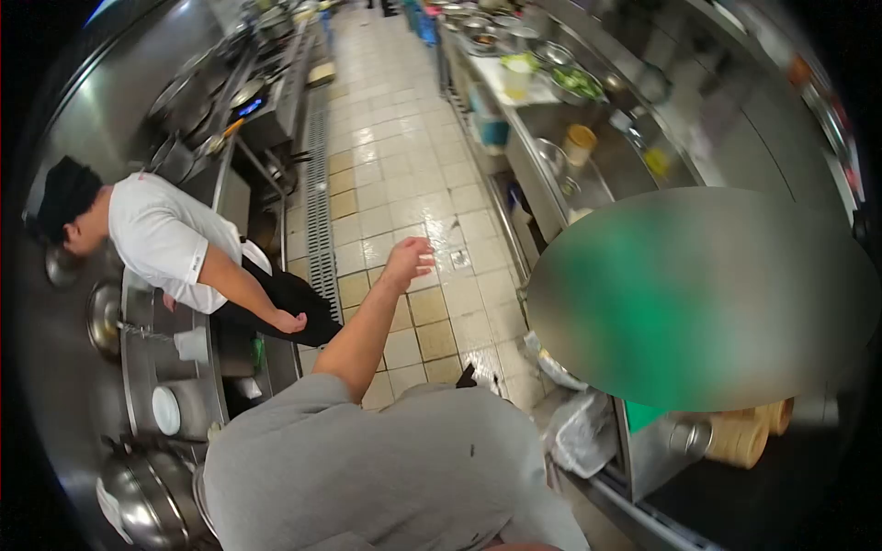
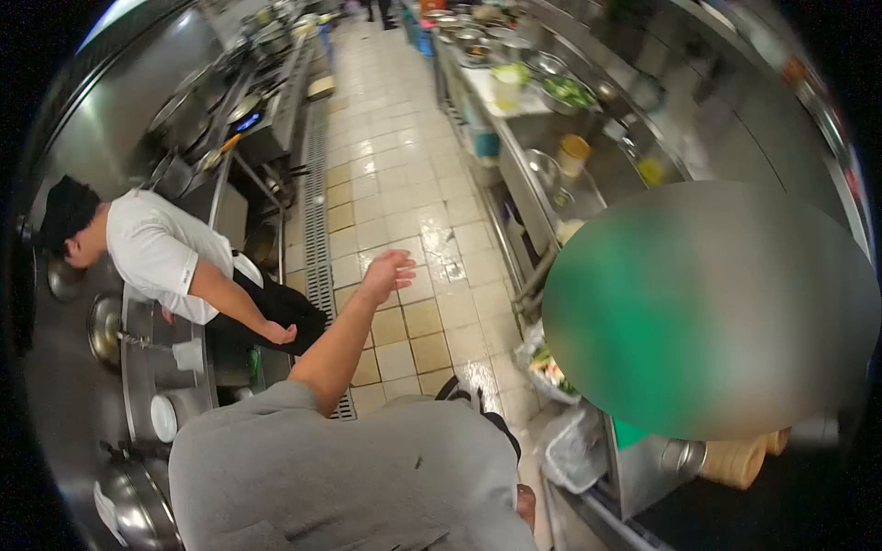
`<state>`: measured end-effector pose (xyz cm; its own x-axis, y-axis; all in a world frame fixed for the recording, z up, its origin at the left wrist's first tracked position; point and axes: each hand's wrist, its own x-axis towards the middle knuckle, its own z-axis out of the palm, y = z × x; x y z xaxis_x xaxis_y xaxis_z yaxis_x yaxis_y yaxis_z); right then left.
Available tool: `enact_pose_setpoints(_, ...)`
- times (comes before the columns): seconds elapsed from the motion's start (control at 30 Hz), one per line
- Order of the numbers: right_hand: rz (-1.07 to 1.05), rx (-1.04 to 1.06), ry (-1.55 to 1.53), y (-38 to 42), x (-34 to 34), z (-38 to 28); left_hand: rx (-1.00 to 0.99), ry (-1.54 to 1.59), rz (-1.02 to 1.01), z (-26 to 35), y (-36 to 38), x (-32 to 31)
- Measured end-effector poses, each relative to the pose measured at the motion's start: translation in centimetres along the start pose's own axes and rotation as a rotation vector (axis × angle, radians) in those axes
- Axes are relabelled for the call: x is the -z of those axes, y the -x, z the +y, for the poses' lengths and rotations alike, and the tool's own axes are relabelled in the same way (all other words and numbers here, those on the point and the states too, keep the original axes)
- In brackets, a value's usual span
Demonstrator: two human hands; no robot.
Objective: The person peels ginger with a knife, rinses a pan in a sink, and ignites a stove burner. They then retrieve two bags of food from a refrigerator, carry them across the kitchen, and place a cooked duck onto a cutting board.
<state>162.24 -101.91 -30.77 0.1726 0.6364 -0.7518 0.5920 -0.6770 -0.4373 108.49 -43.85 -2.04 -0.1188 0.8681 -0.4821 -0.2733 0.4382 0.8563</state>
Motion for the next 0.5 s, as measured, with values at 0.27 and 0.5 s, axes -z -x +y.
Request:
enact_pose_setpoints(0.27,-0.175,0.12,-0.23,-19.9,13.3,-34.8,-0.114,-0.697,0.245,-8.6,-11.3,16.7)
enact_pose_setpoints(0.5,-0.141,0.454,0.25,-34.6,20.2,-64.5,0.808,-0.529,0.765,-15.4,1.2,26.3)
